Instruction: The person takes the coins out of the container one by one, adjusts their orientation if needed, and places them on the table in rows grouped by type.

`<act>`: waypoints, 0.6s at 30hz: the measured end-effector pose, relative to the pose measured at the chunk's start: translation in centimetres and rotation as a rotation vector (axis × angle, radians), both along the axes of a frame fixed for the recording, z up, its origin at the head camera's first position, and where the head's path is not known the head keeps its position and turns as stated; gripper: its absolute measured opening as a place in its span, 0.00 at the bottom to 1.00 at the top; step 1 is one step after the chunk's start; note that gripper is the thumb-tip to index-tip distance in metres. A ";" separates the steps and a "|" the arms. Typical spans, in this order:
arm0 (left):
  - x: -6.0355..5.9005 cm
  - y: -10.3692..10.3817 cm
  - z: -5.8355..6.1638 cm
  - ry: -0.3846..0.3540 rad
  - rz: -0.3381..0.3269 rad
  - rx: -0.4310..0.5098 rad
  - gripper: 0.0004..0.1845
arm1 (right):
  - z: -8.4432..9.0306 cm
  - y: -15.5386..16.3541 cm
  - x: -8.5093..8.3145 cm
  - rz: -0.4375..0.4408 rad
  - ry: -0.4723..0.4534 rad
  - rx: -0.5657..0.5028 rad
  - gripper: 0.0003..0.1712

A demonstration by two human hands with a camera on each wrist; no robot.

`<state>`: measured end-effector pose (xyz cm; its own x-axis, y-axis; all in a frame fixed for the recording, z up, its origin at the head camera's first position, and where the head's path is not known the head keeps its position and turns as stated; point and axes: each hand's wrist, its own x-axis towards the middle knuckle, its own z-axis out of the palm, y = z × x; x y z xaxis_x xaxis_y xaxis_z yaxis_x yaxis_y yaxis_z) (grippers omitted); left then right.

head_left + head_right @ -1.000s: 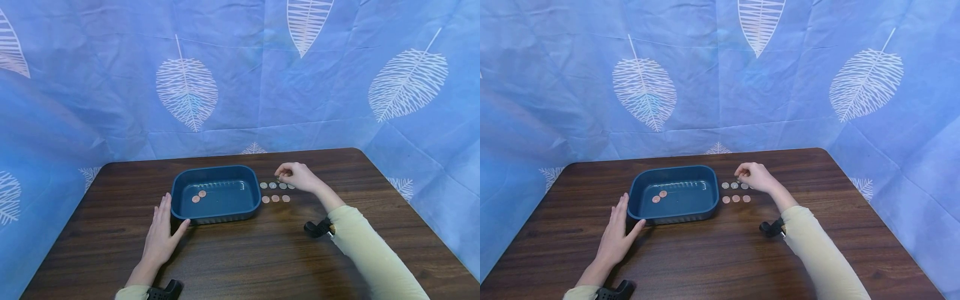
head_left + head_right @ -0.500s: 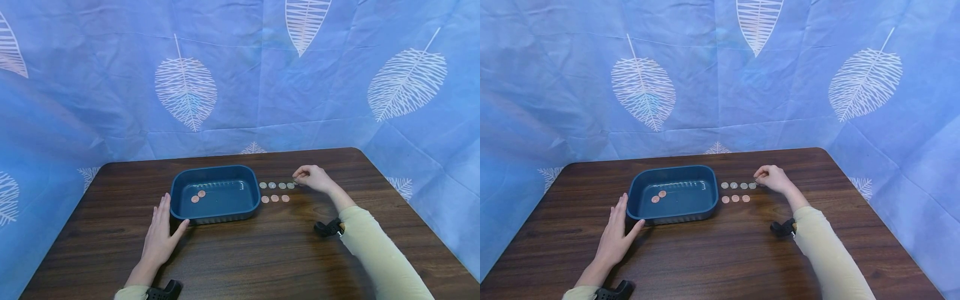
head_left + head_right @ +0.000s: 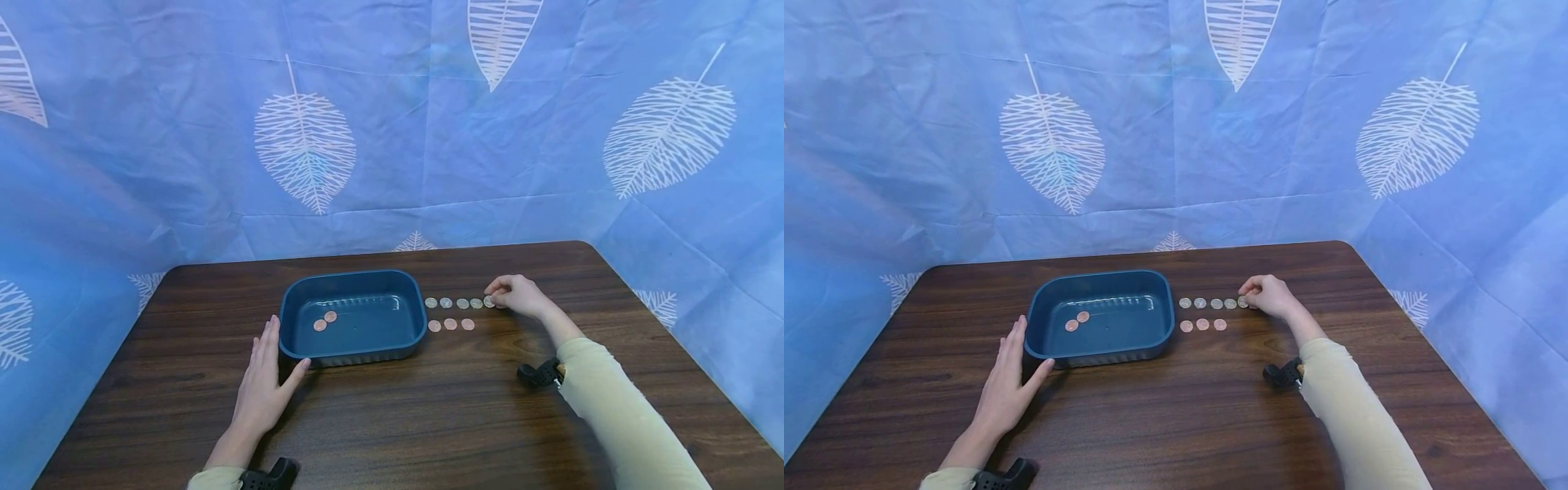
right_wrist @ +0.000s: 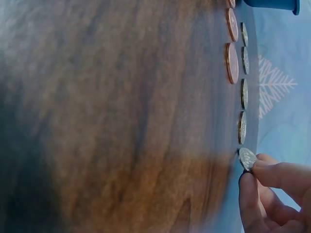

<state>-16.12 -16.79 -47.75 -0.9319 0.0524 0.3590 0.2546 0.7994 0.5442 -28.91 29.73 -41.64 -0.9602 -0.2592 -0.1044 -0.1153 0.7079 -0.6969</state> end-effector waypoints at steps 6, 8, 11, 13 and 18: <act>0.0 0.0 0.1 0.005 0.002 -0.003 0.48 | -0.1 0.1 -0.1 -0.005 0.036 0.082 0.11; 0.0 0.1 0.1 0.002 0.006 -0.006 0.48 | -0.1 0.1 -0.2 -0.010 0.041 0.098 0.11; 0.0 0.1 0.1 -0.007 0.009 -0.009 0.48 | -0.1 0.1 -0.2 -0.017 0.044 0.115 0.10; 0.0 0.1 0.1 -0.013 0.011 -0.010 0.48 | -0.2 0.1 -0.3 -0.018 0.051 0.128 0.10; 0.0 0.1 0.2 -0.021 0.012 -0.008 0.48 | -0.5 0.1 -0.3 -0.008 0.077 0.146 0.10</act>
<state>-16.11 -16.73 -47.52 -0.9398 0.0443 0.3389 0.2338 0.8067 0.5427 -29.20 29.81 -42.13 -0.9687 -0.2390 -0.0669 -0.1582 0.8023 -0.5756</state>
